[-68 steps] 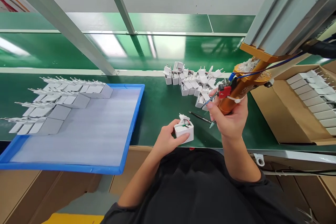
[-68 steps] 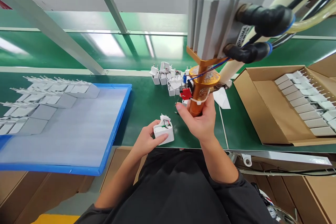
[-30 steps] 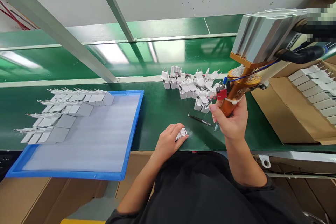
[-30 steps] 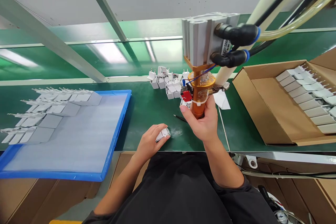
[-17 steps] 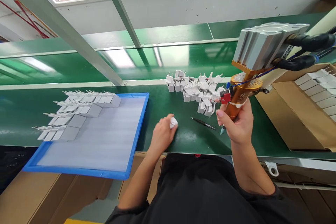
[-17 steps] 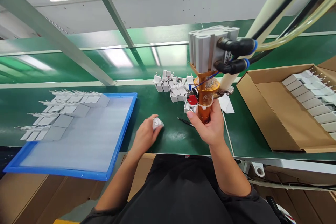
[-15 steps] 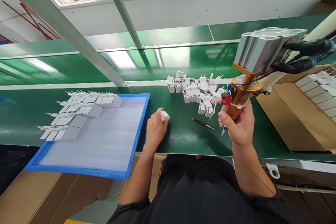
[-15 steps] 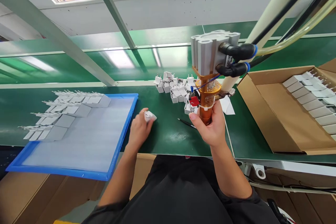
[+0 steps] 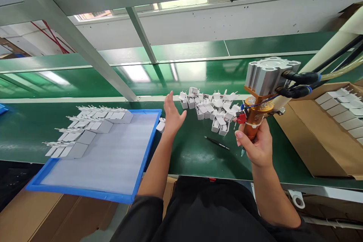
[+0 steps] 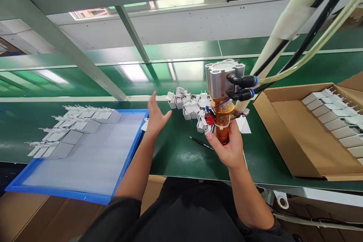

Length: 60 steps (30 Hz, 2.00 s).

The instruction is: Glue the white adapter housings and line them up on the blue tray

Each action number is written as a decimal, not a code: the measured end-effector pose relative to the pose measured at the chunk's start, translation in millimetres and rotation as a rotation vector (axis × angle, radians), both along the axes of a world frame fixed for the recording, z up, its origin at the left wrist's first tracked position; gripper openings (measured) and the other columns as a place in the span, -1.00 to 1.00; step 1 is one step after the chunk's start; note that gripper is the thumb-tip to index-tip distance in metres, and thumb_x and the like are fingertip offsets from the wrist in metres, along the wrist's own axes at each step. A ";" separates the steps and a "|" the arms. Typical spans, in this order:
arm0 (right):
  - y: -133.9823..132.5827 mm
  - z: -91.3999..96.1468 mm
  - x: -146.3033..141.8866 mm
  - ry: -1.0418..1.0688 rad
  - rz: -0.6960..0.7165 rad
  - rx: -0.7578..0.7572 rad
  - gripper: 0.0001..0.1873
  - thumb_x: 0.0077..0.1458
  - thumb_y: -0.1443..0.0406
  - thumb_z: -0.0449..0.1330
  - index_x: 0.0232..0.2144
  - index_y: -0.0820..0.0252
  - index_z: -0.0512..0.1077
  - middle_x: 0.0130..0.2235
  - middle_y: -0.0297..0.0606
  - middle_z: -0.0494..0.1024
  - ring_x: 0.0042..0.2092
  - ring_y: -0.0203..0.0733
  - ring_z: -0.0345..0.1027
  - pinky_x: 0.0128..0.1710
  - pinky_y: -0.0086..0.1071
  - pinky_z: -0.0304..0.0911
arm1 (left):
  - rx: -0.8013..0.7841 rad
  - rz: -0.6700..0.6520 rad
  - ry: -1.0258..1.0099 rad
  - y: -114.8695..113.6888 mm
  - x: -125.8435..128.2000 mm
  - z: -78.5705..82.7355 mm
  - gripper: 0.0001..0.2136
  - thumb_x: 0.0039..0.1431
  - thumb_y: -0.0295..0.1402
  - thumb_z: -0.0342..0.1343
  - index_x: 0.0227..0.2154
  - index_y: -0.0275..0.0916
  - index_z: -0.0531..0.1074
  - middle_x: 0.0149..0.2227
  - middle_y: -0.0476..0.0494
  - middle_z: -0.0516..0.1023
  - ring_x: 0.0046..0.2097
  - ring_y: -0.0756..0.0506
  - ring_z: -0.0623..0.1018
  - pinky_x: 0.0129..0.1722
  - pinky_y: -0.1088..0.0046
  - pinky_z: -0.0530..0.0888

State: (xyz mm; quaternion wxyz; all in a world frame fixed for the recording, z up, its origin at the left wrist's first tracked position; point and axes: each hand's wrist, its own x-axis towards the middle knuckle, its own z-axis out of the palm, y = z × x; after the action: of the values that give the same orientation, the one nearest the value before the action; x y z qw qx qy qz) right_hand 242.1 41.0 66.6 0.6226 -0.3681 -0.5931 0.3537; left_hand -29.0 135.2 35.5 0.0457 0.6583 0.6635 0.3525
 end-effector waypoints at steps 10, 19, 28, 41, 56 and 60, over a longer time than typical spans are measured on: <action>-3.4 -3.3 7.9 -0.039 -0.021 -0.017 -0.70 0.14 0.21 0.32 -0.15 0.07 0.30 -0.57 -0.50 0.30 -0.60 -0.34 0.14 -0.64 -0.42 0.07 | -0.400 0.120 -0.136 61.8 0.8 -5.6 -0.10 -0.05 -0.55 0.24 0.35 -0.27 -0.06 0.04 -0.37 0.56 0.05 -0.33 0.58 0.01 0.19 0.48; -3.8 1.8 1.8 0.002 -0.002 -0.021 -0.70 0.14 0.24 0.33 -0.19 0.08 0.27 -0.55 -0.52 0.32 -0.60 -0.37 0.15 -0.62 -0.46 0.07 | -0.501 -0.231 -0.307 -80.8 9.4 13.5 -0.42 -0.04 -0.35 0.28 0.09 -0.19 0.28 -0.01 -0.18 0.57 -0.05 -0.18 0.59 -0.12 0.38 0.53; -4.7 4.6 -3.5 0.023 -0.021 -0.034 -0.69 0.13 0.19 0.33 -0.21 0.06 0.26 -0.55 -0.51 0.31 -0.59 -0.35 0.15 -0.61 -0.42 0.09 | -0.580 -0.488 -0.488 -133.6 6.2 -19.5 -0.46 0.11 -0.20 0.26 0.16 -0.17 0.36 0.16 -0.28 0.49 0.13 -0.22 0.51 0.05 0.29 0.49; -3.4 10.0 -28.8 0.052 0.049 -0.010 -0.64 0.15 0.19 0.31 -0.10 0.05 0.26 -0.55 -0.54 0.30 -0.58 -0.33 0.16 -0.57 -0.39 0.11 | -0.220 -0.354 -0.241 -145.3 26.7 -49.8 -0.63 0.12 -0.13 0.29 -0.07 -0.21 0.54 0.09 -0.32 0.56 0.15 -0.31 0.51 0.14 0.11 0.46; -7.4 28.2 -84.6 -0.059 -0.092 0.013 -0.48 -0.05 0.03 0.43 -0.23 0.01 0.21 -0.64 -0.59 0.25 -0.63 -0.29 0.18 -0.57 -0.31 0.22 | -0.372 -0.472 -0.337 -143.6 53.3 -16.6 -0.69 0.12 -0.24 0.22 -0.08 -0.21 0.52 -0.22 -0.12 0.66 -0.25 -0.16 0.62 -0.20 0.36 0.53; -9.3 27.7 -82.1 -0.092 -0.136 0.061 -0.61 0.02 0.14 0.37 -0.25 0.03 0.23 -0.60 -0.55 0.31 -0.58 -0.28 0.24 -0.51 -0.31 0.28 | -0.355 -0.480 -0.327 -142.4 54.3 -9.6 -0.71 0.11 -0.23 0.22 -0.12 -0.22 0.52 -0.26 -0.11 0.64 -0.29 -0.14 0.60 -0.24 0.38 0.51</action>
State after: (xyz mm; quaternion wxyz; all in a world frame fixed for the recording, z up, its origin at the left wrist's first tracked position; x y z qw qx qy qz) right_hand 160.0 31.7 94.3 0.6282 -0.4041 -0.6052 0.2753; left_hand 25.4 -7.2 26.0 0.3472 0.7122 0.5246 0.3116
